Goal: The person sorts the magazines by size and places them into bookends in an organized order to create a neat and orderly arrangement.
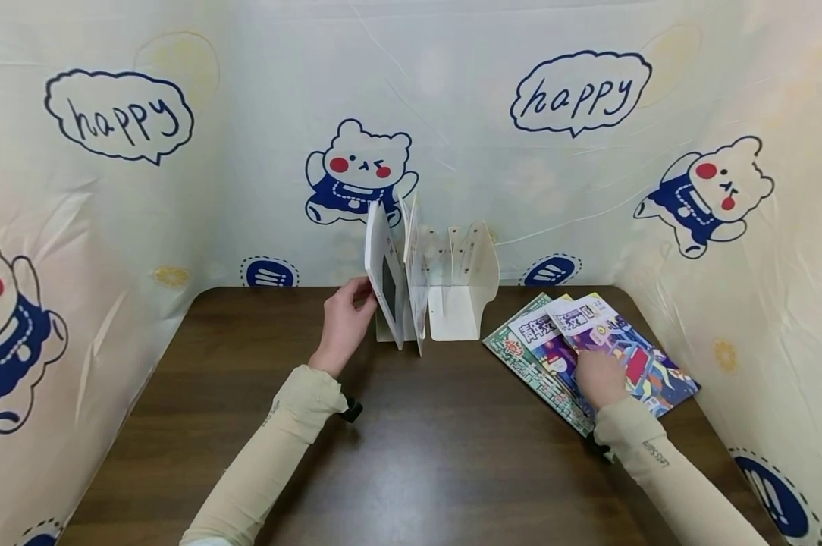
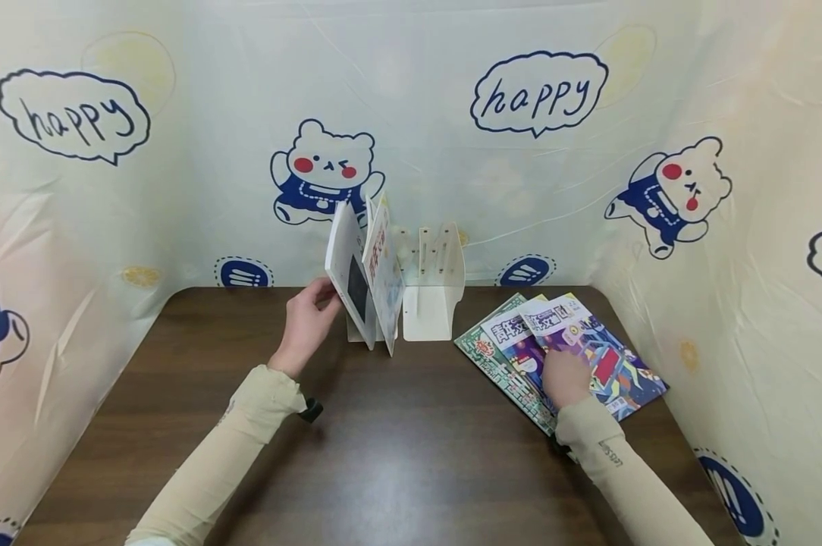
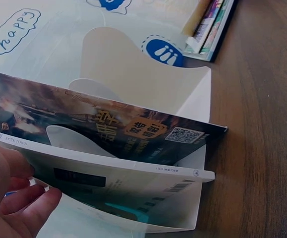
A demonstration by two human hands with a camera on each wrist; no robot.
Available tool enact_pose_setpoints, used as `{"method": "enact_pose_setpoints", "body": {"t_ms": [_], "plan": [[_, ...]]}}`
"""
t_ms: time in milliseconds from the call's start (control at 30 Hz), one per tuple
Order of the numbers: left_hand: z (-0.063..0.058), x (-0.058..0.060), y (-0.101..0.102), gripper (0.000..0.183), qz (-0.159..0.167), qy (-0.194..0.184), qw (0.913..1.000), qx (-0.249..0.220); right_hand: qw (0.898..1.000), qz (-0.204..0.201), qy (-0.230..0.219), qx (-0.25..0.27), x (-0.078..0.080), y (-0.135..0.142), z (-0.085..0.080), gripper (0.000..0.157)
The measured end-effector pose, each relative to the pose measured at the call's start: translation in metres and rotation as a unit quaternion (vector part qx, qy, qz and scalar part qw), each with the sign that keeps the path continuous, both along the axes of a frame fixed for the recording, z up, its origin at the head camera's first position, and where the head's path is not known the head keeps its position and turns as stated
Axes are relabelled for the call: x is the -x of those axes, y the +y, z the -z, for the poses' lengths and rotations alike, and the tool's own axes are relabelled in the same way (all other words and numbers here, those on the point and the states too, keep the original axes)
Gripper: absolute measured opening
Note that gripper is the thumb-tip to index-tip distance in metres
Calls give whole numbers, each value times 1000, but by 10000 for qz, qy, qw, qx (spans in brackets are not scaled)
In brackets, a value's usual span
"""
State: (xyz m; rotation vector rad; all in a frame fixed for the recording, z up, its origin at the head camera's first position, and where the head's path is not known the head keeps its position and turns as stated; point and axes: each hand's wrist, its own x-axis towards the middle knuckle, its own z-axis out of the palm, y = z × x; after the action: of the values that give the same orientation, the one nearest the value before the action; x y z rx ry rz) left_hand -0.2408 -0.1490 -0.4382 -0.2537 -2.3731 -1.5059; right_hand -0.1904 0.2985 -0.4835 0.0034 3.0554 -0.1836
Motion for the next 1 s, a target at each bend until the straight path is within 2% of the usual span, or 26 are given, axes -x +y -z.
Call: {"method": "enact_pose_setpoints", "body": {"t_ms": [133, 433, 667, 767, 933, 1000], "plan": [[0, 0, 0, 31, 64, 33, 10000, -6, 9998, 26, 185, 49, -2, -1, 1, 20], [2, 1, -2, 30, 17, 25, 10000, -19, 9975, 364, 370, 470, -7, 5, -5, 21], [1, 1, -2, 30, 53, 72, 10000, -15, 9921, 339, 945, 748, -18, 14, -13, 14], [2, 1, -2, 30, 39, 99, 9999, 3, 9850, 368, 1402, 933, -24, 16, -17, 14], [2, 1, -3, 29, 35, 137, 9999, 8, 9632, 372, 2345, 1262, -30, 17, -24, 11], [2, 1, -3, 29, 37, 146, 9999, 3, 9559, 462, 2547, 1388, -32, 17, -26, 15]]}}
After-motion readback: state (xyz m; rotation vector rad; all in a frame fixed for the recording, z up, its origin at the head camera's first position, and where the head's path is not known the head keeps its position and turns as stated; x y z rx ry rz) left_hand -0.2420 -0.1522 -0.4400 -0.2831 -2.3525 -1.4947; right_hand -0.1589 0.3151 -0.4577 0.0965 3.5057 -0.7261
